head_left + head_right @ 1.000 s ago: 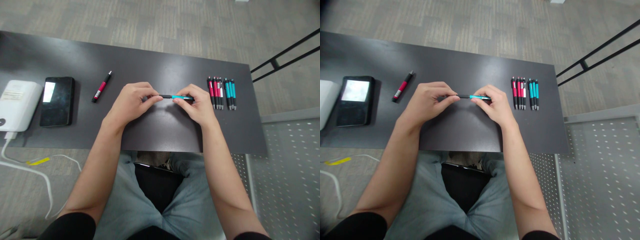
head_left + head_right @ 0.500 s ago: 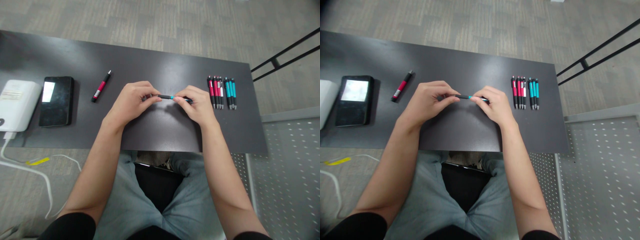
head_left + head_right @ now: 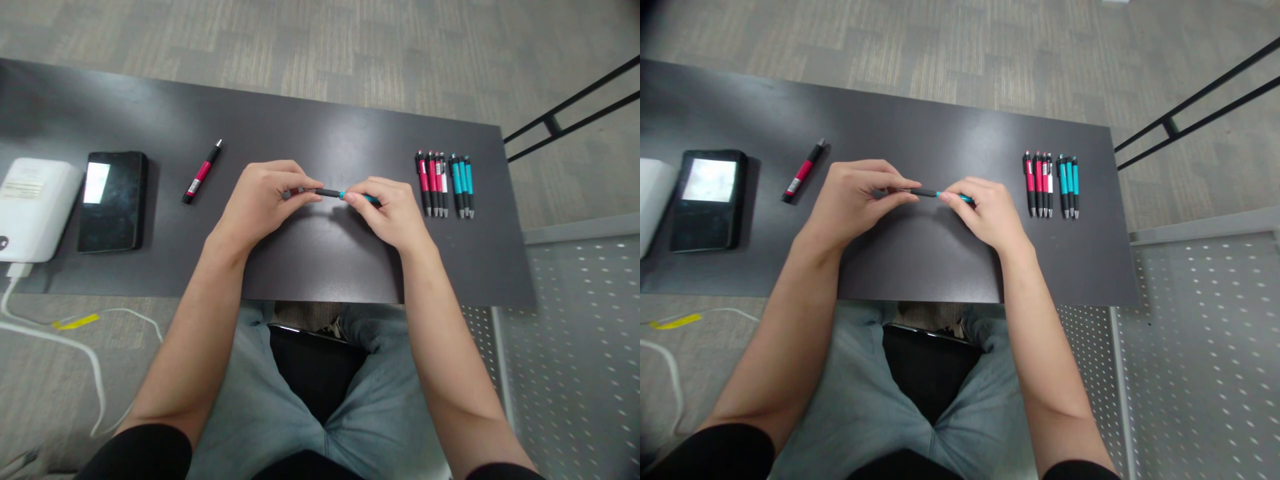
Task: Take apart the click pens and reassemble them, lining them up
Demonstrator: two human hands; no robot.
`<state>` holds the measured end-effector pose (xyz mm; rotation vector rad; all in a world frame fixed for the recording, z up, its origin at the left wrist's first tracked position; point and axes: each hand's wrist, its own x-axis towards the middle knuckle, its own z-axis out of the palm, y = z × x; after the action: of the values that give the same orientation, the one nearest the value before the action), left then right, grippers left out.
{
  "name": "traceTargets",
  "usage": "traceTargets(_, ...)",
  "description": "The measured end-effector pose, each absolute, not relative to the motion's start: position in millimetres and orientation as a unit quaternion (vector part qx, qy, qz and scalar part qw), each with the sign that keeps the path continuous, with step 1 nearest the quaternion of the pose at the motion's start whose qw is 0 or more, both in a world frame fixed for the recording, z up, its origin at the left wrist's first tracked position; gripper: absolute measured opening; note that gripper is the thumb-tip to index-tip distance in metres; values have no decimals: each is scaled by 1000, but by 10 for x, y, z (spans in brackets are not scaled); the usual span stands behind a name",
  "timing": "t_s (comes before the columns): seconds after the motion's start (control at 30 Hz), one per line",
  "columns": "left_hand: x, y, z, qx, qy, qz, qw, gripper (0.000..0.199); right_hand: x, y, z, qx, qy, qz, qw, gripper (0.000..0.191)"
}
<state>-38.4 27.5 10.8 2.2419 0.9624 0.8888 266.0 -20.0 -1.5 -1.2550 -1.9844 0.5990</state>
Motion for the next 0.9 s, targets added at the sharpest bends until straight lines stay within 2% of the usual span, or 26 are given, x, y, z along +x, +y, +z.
traceTargets(0.1,-386,280,105,830,355,335,271,27,2650,-203,-24,-482,-766,244,349,68)
traceTargets(0.27,-374,275,103,826,365,335,270,38,2651,-245,-63,-506,-744,224,375,45)
traceTargets(0.4,-356,254,129,803,397,345,280,52,2654,-258,-30,-496,-747,212,389,39)
traceTargets(0.57,-341,259,147,823,388,318,266,47,2668,-241,-10,-457,-775,185,395,40)
traceTargets(0.67,-327,264,130,822,395,318,258,35,2678,-210,-74,-425,-776,154,440,38)
traceTargets(0.77,-312,257,113,815,395,335,259,28,2692,-185,-129,-429,-780,146,432,40)
traceTargets(0.9,-307,244,122,802,400,344,280,40,2695,-181,-141,-443,-781,139,418,43)
